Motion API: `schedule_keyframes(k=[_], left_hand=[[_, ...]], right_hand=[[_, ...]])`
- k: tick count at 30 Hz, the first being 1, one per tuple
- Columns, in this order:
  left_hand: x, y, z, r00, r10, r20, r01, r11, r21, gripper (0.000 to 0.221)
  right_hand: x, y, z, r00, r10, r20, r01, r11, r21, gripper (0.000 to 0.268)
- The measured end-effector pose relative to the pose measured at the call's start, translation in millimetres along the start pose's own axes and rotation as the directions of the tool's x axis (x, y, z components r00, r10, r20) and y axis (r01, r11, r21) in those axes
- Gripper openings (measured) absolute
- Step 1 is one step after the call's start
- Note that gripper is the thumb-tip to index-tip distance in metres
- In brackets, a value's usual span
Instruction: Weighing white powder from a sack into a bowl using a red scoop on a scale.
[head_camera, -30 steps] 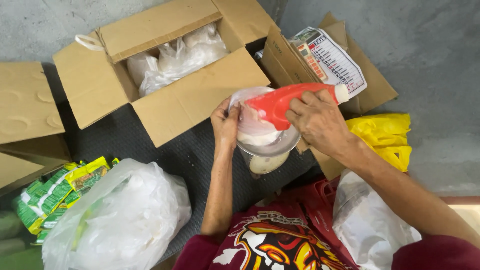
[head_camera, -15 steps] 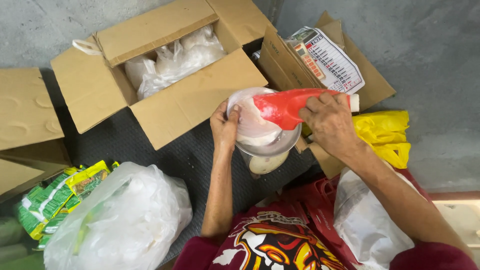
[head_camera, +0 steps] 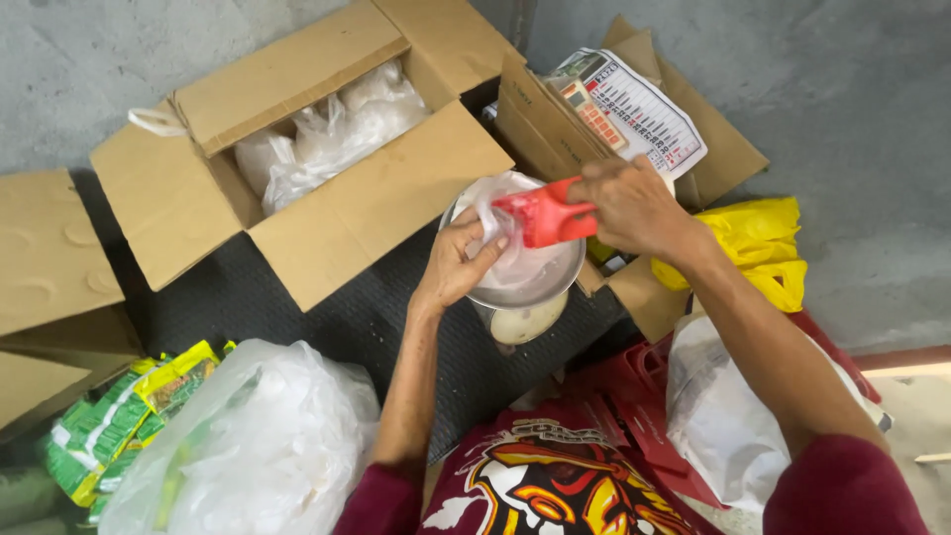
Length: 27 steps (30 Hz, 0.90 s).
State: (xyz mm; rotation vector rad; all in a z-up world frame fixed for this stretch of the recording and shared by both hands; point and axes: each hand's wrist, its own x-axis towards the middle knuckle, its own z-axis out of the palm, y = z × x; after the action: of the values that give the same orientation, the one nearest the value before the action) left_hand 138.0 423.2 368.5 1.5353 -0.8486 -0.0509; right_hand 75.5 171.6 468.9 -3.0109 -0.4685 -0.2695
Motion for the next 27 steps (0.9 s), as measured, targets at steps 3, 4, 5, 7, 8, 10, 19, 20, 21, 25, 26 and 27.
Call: schedule_keyframes(k=[3,4,5,7,8,10,19,20,21,25,26,27], left_hand=[[6.4,-45.1,-5.5,0.986,0.053,0.157,-0.060,0.997,0.041,0.019],[8.7,-39.5,-3.0,0.985,0.050,0.164,-0.057,0.998,0.040,0.019],[10.9,-34.1,-1.0,0.974,0.014,0.224,-0.036,0.995,0.093,0.024],[16.6,-23.9,3.1,0.960,-0.018,0.280,-0.025,0.989,0.148,0.029],[18.1,-19.4,6.7,0.955,0.045,0.292,-0.098,0.981,0.169,0.036],[16.7,-18.0,9.5,0.948,0.103,0.302,-0.166,0.967,0.191,0.043],[0.7,-31.2,-5.4,0.935,0.199,0.293,-0.310,0.861,0.404,0.043],[-1.2,-25.6,-7.6,0.932,0.237,0.274,-0.338,0.844,0.416,0.040],[-2.9,-20.0,-9.8,0.927,0.276,0.256,-0.365,0.826,0.429,0.036],[-14.5,-26.5,-16.7,0.933,0.300,0.197,-0.359,0.785,0.504,0.027],[-15.7,-28.5,-17.0,0.959,0.241,0.145,-0.281,0.789,0.547,0.024],[-17.1,-30.4,-17.5,0.979,0.183,0.091,-0.201,0.787,0.584,0.021]], right_hand=[[22.3,4.1,-6.0,0.993,-0.113,0.041,0.111,0.993,0.051,0.026],[28.7,1.9,-6.8,0.993,-0.107,0.041,0.105,0.993,0.054,0.026],[35.5,-0.6,-7.5,0.990,-0.122,0.067,0.117,0.991,0.069,0.030],[49.3,0.8,-5.0,0.986,-0.139,0.088,0.132,0.988,0.080,0.034],[54.7,4.6,-0.7,0.981,-0.179,0.073,0.175,0.983,0.062,0.038],[61.7,6.0,0.6,0.973,-0.224,0.061,0.221,0.974,0.046,0.042],[64.6,5.9,-20.0,0.971,-0.163,0.177,0.181,0.979,-0.091,0.023],[63.9,12.9,-17.6,0.976,-0.191,0.101,0.196,0.980,-0.045,0.029],[63.2,20.1,-15.3,0.977,-0.214,0.023,0.214,0.977,0.000,0.035],[58.0,18.7,-26.0,0.980,-0.190,0.054,0.193,0.980,-0.039,0.032],[56.1,15.6,-29.6,0.982,-0.184,0.048,0.185,0.982,-0.029,0.031],[54.3,12.1,-33.3,0.983,-0.177,0.042,0.178,0.984,-0.019,0.029]])
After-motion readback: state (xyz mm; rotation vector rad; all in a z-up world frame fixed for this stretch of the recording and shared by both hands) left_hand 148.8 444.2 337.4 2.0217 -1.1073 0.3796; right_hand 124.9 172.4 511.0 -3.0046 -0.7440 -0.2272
